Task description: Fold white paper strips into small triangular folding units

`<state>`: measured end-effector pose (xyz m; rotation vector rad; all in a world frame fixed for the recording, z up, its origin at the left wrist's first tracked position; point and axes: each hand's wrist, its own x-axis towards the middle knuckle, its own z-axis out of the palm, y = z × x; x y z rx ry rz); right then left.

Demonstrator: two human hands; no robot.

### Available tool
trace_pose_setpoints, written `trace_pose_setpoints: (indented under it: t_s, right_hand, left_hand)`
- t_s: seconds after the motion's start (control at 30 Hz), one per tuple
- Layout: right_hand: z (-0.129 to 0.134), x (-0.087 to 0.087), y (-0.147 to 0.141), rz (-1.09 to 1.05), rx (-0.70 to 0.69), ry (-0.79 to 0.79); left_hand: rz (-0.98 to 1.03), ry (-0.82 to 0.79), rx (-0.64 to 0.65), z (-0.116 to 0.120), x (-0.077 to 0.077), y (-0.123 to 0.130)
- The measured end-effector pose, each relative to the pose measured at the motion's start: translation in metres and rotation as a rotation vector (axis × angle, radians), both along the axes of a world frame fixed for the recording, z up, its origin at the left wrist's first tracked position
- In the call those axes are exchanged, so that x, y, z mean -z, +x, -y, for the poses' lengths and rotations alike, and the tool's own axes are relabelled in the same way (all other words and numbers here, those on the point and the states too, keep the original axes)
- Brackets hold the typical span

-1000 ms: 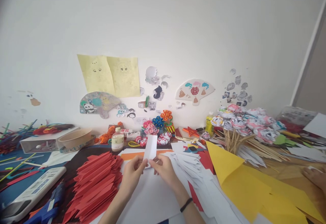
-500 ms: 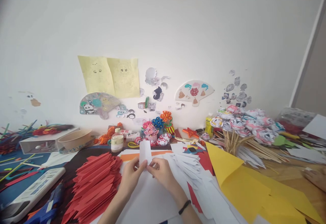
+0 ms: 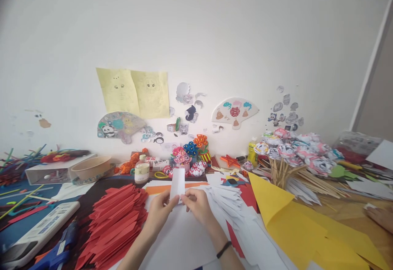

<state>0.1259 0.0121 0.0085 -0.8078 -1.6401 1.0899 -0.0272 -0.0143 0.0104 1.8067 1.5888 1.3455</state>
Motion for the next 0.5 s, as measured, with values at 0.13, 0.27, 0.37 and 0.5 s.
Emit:
trace_pose_setpoints:
  t_s: [0.13,0.27,0.37,0.5]
  right_hand:
    - [0.0,0.0,0.0,0.012,-0.007,-0.005]
    - [-0.002,0.001,0.0,0.013,-0.024,-0.019]
    - [-0.003,0.001,0.002,-0.008,0.024,-0.012]
    - [-0.005,0.001,0.005,-0.012,0.075,-0.006]
  left_hand:
    - [-0.003,0.015,0.003,-0.001,0.003,0.0]
    - [0.098,0.014,0.131,0.001,-0.002,-0.001]
    - [0.048,0.12,0.162,0.008,-0.011,-0.004]
    - [-0.373,0.353,0.139,0.015,-0.016,-0.01]
